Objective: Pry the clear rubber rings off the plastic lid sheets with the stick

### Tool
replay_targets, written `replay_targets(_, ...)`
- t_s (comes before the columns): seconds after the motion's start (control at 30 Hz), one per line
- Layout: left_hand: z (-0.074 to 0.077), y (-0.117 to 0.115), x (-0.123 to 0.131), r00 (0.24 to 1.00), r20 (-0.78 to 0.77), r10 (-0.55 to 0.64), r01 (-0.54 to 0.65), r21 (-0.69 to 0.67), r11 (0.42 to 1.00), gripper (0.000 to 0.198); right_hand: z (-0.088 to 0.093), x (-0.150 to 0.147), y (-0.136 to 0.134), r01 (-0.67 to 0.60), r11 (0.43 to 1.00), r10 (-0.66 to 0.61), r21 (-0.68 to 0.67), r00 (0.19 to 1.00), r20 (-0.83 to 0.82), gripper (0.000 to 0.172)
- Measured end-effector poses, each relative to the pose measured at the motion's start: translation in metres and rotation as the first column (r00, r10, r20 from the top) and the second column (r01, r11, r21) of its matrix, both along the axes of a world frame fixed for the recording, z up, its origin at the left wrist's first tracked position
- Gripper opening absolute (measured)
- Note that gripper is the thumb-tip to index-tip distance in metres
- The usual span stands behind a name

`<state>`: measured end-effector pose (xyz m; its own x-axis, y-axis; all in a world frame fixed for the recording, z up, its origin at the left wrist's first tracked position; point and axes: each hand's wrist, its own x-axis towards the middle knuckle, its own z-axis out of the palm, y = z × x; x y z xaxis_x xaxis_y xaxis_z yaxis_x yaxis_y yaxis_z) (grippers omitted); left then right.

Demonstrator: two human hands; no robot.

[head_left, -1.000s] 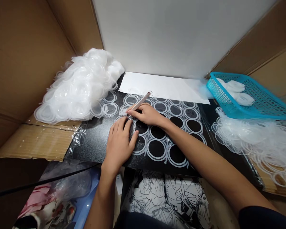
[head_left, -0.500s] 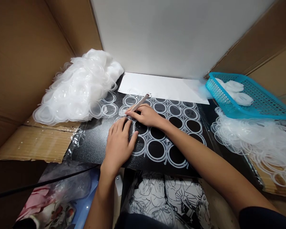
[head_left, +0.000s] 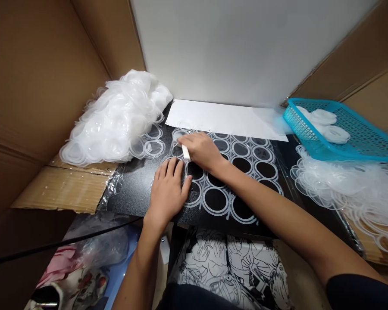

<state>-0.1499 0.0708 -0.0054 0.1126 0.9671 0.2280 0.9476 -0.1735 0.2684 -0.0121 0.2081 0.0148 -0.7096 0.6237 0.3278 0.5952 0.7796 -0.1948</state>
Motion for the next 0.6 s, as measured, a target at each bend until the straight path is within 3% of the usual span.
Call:
replay_targets(0.2,-0.002,-0.001,-0.001,1.0,0.014,0.01,-0.011,0.009,1.0,0.044,0.036,0.01,0.07,0.224,0.966,-0.254,-0.133,0.92,-0.299,0.039)
replay_targets(0.3,-0.001,-0.001,-0.003,0.998,0.059,0.014,-0.015,0.021,1.0,0.04,0.065,0.039,0.08,0.256,0.951,-0.307,-0.175,0.86,-0.408,0.038)
replay_targets(0.37,0.0,-0.002,-0.005,0.994,0.109,0.015,-0.018,0.028,0.999,0.038,0.083,0.079,0.061,0.268,0.94,-0.335,-0.213,0.844,-0.42,0.041)
replay_targets(0.43,0.002,-0.004,-0.006,0.988,0.154,0.024,-0.029,0.034,0.999,0.037,0.092,0.135,0.025,0.335,0.9,-0.424,-0.278,0.82,-0.385,0.041)
replay_targets(0.5,0.002,-0.005,-0.007,0.985,0.17,0.033,-0.041,0.041,0.998,0.037,0.089,0.203,-0.023,0.486,0.818,-0.572,-0.308,0.744,-0.346,0.038)
replay_targets(0.6,-0.001,-0.002,-0.009,0.987,0.156,0.029,-0.038,0.058,0.998,0.04,0.068,0.305,-0.093,0.669,0.666,-0.741,-0.331,0.646,-0.185,0.034)
